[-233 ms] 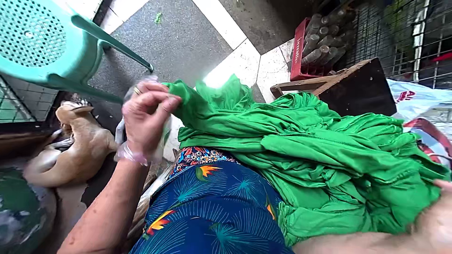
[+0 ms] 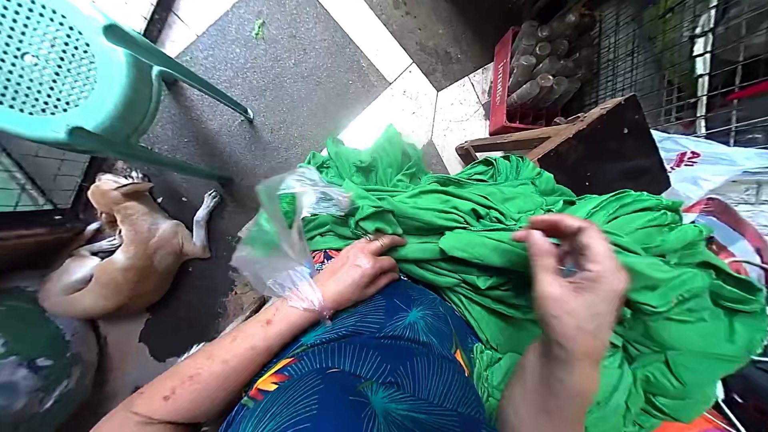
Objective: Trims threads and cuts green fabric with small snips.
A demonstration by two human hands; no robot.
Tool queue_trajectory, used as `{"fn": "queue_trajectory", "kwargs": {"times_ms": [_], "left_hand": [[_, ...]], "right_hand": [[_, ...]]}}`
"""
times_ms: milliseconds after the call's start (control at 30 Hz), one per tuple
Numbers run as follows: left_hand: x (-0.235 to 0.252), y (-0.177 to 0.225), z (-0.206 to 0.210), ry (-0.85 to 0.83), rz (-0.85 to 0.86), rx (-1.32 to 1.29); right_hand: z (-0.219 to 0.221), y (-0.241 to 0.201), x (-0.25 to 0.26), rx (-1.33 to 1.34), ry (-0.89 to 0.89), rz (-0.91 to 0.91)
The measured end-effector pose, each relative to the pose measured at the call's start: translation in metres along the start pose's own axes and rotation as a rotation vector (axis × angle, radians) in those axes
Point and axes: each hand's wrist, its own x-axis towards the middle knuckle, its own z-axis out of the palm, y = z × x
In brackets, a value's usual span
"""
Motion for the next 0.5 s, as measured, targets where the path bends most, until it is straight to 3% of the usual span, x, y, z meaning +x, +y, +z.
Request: {"fn": "queue_trajectory", "kwargs": {"times_ms": [67, 200, 333, 400, 500], "left_hand": [[-0.005, 0.000, -0.002, -0.070, -0.021, -0.022], [-0.011, 0.003, -0.010, -0.051, 0.003, -0.044], [-0.023, 0.004, -0.017, 0.091, -0.016, -0.126], [-0.032, 0.005, -0.022, 0.220, -0.162, -0.196], [-0.034, 0.016, -0.041, 0.302, -0.659, -0.524]], "right_hand": [[0.037, -0.008, 0.008, 0.061, -0.167, -0.067], [0.096, -0.010, 0.027, 0.012, -0.403, -0.161], [0.133, 0.004, 0.033, -0.056, -0.466, -0.134], [0.134, 0.011, 0.034, 0.001, -0.468, -0.086], [0.133, 0.017, 0.029, 0.065, -0.432, -0.098]]}}
